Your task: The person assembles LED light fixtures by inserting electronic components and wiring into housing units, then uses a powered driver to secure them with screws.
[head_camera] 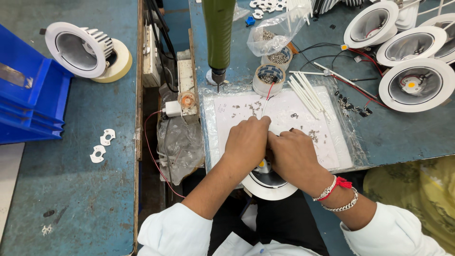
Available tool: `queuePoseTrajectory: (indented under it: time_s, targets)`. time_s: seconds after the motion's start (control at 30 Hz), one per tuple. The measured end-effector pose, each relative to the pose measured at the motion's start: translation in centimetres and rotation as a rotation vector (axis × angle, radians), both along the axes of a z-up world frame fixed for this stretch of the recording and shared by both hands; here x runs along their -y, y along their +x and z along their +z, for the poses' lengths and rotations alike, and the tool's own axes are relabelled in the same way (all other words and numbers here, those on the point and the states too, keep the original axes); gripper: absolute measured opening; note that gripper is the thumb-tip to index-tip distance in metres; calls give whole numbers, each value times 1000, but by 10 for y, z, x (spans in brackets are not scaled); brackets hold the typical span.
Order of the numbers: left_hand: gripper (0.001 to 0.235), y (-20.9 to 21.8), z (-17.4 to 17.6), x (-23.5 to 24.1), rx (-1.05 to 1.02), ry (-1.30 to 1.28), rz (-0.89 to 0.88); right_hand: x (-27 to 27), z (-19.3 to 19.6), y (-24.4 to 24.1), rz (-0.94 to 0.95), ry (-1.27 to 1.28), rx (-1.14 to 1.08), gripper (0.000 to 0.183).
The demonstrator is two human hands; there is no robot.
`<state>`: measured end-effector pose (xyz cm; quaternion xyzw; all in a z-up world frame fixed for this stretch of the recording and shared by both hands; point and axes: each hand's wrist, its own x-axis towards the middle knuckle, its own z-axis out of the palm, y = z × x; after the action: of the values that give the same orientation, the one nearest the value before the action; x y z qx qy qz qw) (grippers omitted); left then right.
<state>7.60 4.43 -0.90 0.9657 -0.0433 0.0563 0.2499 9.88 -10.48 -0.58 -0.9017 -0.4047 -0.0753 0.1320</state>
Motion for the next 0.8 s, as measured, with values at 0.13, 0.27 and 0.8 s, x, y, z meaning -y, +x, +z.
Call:
queuePoseTrajectory:
  time_s: [0.13, 0.27, 0.8]
  targets:
    - [21, -2, 3, -1, -16, -6, 3, 5, 7, 3, 37, 65, -93, 14]
    - [22, -5, 2, -2, -10, 5, -4, 16, 28, 17, -21, 371, -511, 11]
    - [41, -6, 7, -2, -45, 45, 43, -106, 134, 118, 497, 902, -576, 60]
